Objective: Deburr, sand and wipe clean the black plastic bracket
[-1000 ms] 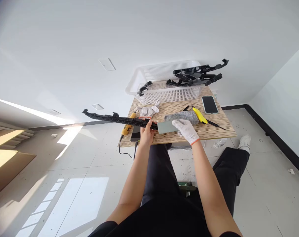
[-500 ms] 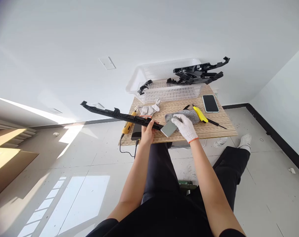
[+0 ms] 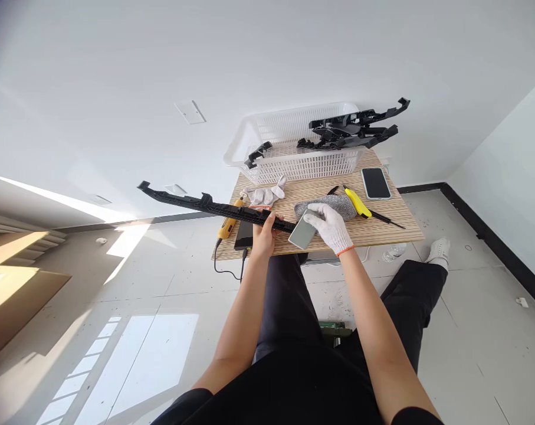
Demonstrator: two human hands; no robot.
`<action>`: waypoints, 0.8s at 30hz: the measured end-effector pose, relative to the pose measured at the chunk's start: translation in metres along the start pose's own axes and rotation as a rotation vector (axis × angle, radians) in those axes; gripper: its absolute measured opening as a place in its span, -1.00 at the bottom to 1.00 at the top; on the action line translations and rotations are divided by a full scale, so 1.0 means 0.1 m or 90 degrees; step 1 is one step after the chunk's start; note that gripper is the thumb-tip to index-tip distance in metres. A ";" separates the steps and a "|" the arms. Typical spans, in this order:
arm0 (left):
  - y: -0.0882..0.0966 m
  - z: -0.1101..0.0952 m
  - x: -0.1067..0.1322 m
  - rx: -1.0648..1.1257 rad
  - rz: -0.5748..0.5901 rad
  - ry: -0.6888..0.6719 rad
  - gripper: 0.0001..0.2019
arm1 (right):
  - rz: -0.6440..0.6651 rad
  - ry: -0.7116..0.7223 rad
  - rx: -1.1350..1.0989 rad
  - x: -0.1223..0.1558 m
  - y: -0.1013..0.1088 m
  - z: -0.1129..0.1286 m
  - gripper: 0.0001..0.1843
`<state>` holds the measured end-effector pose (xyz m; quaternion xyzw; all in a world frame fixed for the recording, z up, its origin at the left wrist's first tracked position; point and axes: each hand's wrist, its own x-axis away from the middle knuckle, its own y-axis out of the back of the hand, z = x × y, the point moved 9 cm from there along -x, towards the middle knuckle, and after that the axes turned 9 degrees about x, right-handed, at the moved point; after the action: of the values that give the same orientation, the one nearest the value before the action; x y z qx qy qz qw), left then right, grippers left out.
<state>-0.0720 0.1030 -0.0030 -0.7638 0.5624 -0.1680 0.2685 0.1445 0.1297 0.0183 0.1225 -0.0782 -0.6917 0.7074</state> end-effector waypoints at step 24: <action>-0.04 -0.01 0.03 0.023 0.022 -0.011 -0.50 | -0.132 0.143 -0.048 0.03 0.17 0.07 -0.67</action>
<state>-0.0686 0.1012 -0.0005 -0.7505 0.5697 -0.1673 0.2901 0.1589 0.1265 0.0300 0.1796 0.0407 -0.7455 0.6406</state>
